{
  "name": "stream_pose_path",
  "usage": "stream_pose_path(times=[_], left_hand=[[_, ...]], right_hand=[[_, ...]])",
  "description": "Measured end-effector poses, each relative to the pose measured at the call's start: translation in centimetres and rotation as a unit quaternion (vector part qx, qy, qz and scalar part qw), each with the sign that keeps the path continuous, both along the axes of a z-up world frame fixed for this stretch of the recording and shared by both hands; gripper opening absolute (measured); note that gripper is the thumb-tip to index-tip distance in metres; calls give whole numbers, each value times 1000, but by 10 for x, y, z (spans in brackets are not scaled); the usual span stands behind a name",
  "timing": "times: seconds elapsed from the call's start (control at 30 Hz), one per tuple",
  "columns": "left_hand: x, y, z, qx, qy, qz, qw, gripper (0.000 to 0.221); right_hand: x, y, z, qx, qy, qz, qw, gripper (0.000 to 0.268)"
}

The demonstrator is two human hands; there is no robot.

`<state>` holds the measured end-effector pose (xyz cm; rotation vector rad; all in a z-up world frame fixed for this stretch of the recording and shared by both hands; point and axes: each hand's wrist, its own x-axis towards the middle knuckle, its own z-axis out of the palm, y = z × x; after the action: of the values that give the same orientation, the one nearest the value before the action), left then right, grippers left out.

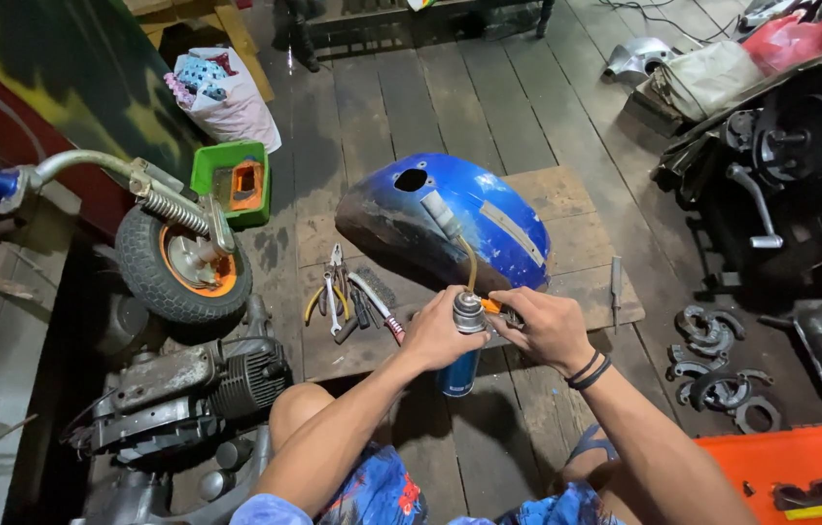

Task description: Using an improvised blowtorch made from a spray can and a lighter to heat a motorcycle fuel tank for paint stripping or repair.

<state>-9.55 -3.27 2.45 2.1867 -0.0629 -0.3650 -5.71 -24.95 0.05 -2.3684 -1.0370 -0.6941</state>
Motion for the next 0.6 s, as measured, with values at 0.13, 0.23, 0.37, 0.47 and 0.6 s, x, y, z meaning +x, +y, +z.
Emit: stream_pose_path(times=[0.13,0.23,0.37,0.47,0.6], left_hand=[[1,-1,0,2,12,-5,1000,85],[2,-3,-2,10,22,-3,1000,85],[3,-3,-6,9,31,-1,999,87],[4,-2,-9,7,27,-8,1000,84],[-1,-2,-2,3,16,-34,999,84]], right_hand=[[-1,-1,-2,2,4,4,1000,19],[-1,-2,-4,4,16,4,1000,18],[0,-3,-4,4,28,7,1000,19],[0,-3,-3,7,51,3,999,20],[4,-5,2,111,279,-81,950,34]])
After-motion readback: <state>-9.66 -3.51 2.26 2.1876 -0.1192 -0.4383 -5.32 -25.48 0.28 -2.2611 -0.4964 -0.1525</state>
